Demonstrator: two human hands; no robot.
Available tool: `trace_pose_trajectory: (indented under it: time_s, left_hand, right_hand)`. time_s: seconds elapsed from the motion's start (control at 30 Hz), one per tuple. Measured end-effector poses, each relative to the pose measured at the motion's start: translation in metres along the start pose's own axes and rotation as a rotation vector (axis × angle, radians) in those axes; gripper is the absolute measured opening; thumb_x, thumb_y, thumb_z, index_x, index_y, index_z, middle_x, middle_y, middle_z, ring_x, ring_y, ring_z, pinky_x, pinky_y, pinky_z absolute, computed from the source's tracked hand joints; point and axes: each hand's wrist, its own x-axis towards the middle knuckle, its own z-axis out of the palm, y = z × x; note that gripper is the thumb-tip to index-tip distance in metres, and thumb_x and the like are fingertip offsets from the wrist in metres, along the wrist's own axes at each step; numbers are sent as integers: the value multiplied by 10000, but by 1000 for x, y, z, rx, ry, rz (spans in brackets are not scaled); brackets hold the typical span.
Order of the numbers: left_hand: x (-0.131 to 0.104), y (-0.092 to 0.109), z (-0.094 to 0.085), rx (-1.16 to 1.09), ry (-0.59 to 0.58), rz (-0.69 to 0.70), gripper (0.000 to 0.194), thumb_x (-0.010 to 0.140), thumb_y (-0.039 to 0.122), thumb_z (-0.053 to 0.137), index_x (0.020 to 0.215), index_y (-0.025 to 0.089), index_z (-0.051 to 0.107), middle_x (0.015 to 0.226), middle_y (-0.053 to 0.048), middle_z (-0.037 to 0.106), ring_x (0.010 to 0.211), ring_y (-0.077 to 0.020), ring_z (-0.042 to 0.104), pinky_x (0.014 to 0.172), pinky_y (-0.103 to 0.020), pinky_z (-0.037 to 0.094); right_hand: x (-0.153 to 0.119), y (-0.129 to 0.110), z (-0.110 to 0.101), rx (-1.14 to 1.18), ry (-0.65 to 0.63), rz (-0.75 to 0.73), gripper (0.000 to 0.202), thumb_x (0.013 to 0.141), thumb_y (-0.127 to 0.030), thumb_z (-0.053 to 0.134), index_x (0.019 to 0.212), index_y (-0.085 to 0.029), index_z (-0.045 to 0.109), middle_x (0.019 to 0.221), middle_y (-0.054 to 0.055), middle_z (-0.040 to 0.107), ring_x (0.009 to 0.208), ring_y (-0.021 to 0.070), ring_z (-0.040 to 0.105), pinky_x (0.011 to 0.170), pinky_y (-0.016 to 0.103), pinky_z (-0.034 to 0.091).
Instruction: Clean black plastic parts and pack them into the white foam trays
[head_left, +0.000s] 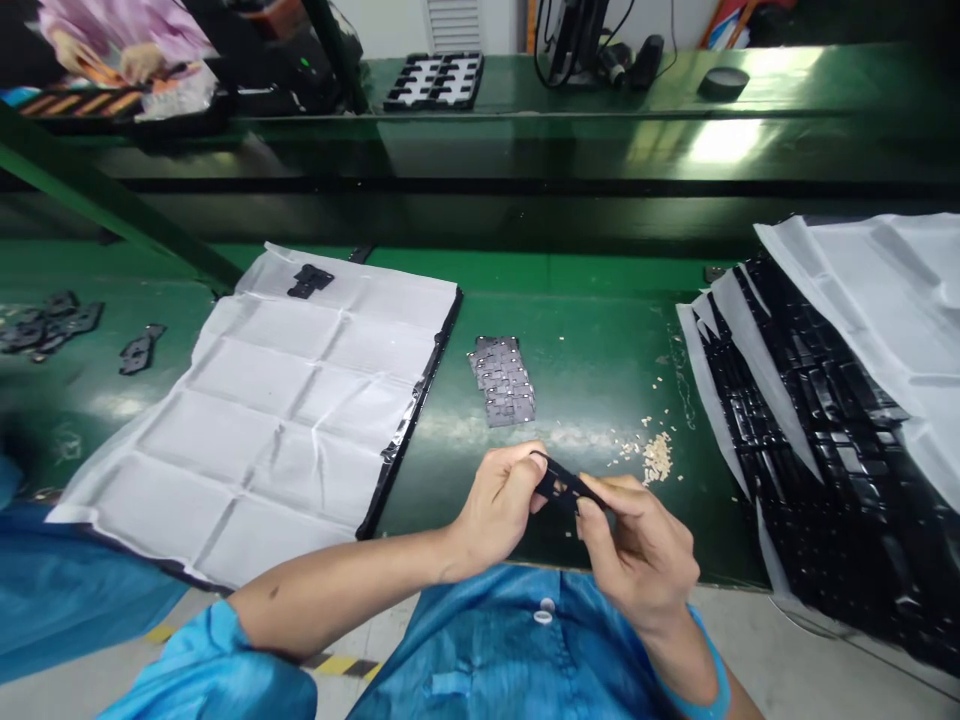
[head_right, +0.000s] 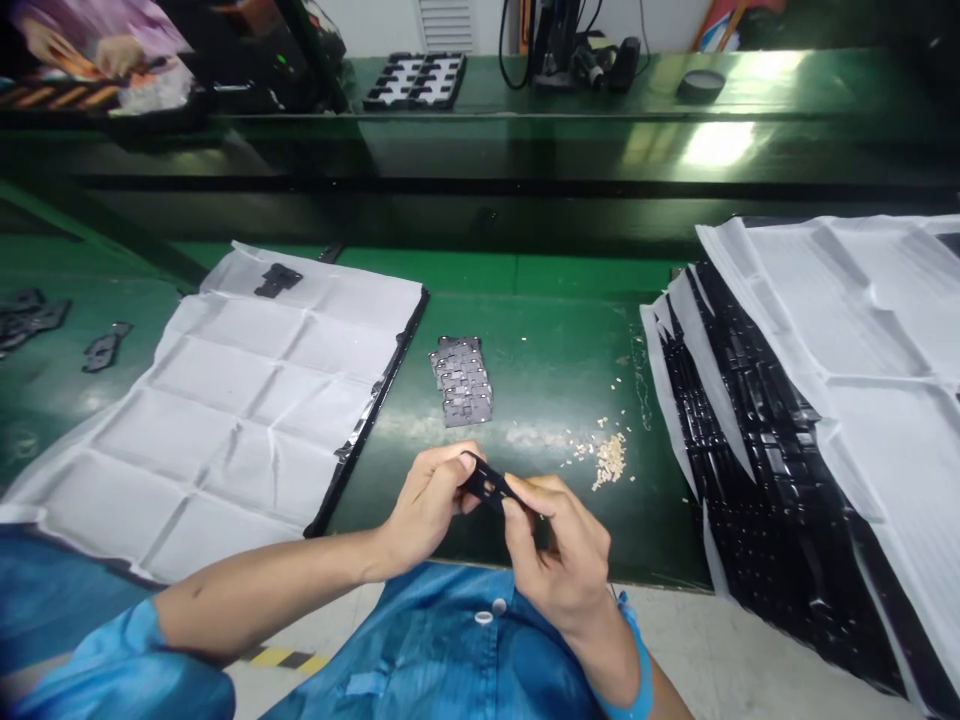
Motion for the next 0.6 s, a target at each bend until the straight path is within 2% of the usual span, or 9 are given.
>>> trace_pose_trajectory:
  time_s: [0.1, 0.23, 0.3, 0.4, 0.5, 0.6]
  left_hand:
    - [-3, -3, -2, -22, -4, -63, 458, 1053, 391, 365, 643, 208, 452, 566, 22, 480, 534, -121, 393, 520, -261, 302]
    - [-6, -1, -15, 12, -144, -38, 461, 1083, 439, 385, 712, 192, 503, 643, 14, 528, 577, -115, 427, 548, -250, 329]
    - [-6, 2, -23, 33, -153, -3, 364, 1057, 435, 473, 800, 185, 539, 690, 17, 545, 618, -117, 456, 582, -245, 355]
    - [-5, 6, -32, 62, -97, 18, 222, 986, 392, 617, 940, 178, 578, 731, 32, 533, 646, -114, 471, 609, -239, 376]
    - [-2, 8, -39, 79, -50, 25, 207, 942, 361, 686, 944, 178, 589, 737, 38, 522, 632, -101, 464, 593, -226, 376]
    - [4, 6, -48, 109, -19, 5, 207, 933, 355, 692, 906, 173, 597, 717, 43, 529, 609, -94, 477, 576, -221, 379]
  right_hand:
    - [7, -3, 1, 118, -29, 189, 211, 987, -161, 684, 1165, -229, 775, 793, 23, 706, 542, 139, 645, 511, 278, 560]
    - [20, -7, -1, 238, -37, 395, 132, 1010, -290, 701, 1052, -196, 783, 621, -19, 649, 451, 107, 585, 455, 223, 505]
    - [24, -8, -1, 248, -55, 437, 172, 998, -335, 723, 1041, -181, 786, 544, -36, 604, 429, 110, 566, 444, 222, 490]
    - [28, -7, 1, 245, -50, 464, 214, 974, -368, 753, 1034, -166, 791, 533, -35, 595, 420, 112, 551, 434, 230, 485]
    - [30, -3, 4, 228, -74, 473, 208, 963, -344, 765, 1075, -170, 790, 569, -33, 603, 460, 117, 578, 468, 239, 514]
    - [31, 6, 3, 195, -162, 474, 258, 954, -296, 772, 1186, -183, 764, 617, -30, 639, 543, 134, 650, 548, 252, 573]
